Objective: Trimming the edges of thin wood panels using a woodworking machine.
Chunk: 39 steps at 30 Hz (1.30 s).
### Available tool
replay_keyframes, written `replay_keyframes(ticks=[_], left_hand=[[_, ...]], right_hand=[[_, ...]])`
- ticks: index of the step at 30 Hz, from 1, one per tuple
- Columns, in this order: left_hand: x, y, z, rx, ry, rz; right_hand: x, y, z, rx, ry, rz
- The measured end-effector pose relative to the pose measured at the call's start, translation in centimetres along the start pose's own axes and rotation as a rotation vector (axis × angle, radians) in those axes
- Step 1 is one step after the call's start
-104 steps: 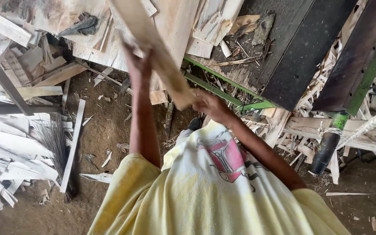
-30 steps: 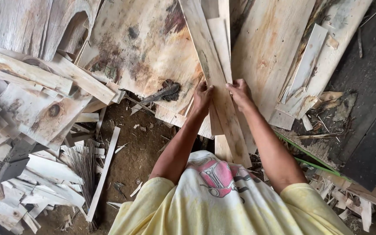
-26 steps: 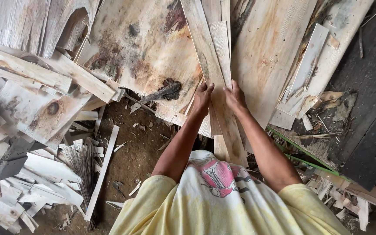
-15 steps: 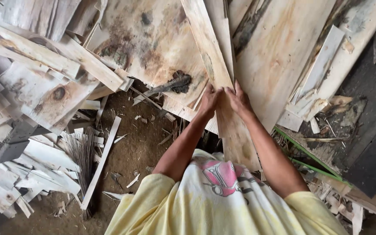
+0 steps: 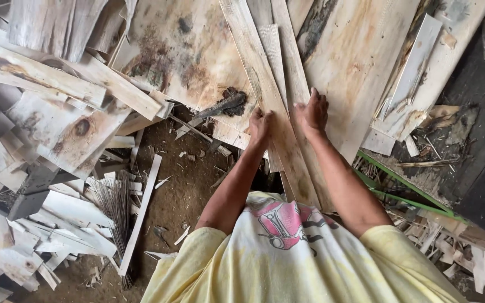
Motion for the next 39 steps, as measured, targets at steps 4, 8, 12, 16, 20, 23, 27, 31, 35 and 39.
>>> replay_keyframes(ticks=[4,8,12,16,20,23,27,31,35,39], left_hand=[[0.0,1.2,0.3,0.006,0.031,-0.087],[0.1,-2.2,-1.2,-0.07,0.036,-0.19],[0.2,0.7,0.7,-0.072,0.048,-0.247],[0.9,0.1,1.4,-0.06,0.125,-0.32],[1.0,-4.3,-1.6,-0.163,0.124,-0.227],[1.7,-2.4,-0.5,-0.199,0.043,-0.093],[2.3,-1.3,-1.3,-0.067,0.004,-0.086],[1.6,-2.0,-2.6,0.051,-0.086,-0.16],[1.1,-3.8,-5.0,0.255,-0.099,-0.275],[-2.3,-7.3,-5.9,0.355,-0.099,-0.386]], right_hand=[[1.8,-4.1,2.4,-0.151,-0.035,0.19],[-5.7,-1.5,0.2,-0.034,-0.119,0.216],[-11.1,-1.3,-1.9,-0.15,-0.179,0.191],[-9.2,0.3,-2.8,-0.013,0.041,0.604],[-4.0,1.4,-0.8,-0.114,0.177,0.436],[-2.2,0.3,-2.3,-0.628,0.025,0.187],[-5.7,-5.4,-12.9,-0.576,0.121,0.132],[-3.5,-11.3,-17.7,-0.191,0.4,0.247],[-3.1,-11.1,-19.7,-0.084,0.561,0.899],[-3.5,-7.4,-18.4,-0.125,0.589,0.95]])
Point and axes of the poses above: each hand's wrist, its own z-axis towards the middle knuckle, its own x-axis out of the palm, y = z × x, the point moved 1 cm from there along z, towards the middle knuckle, and after that the axes turned 2 degrees about y, right-handed, at the moved point
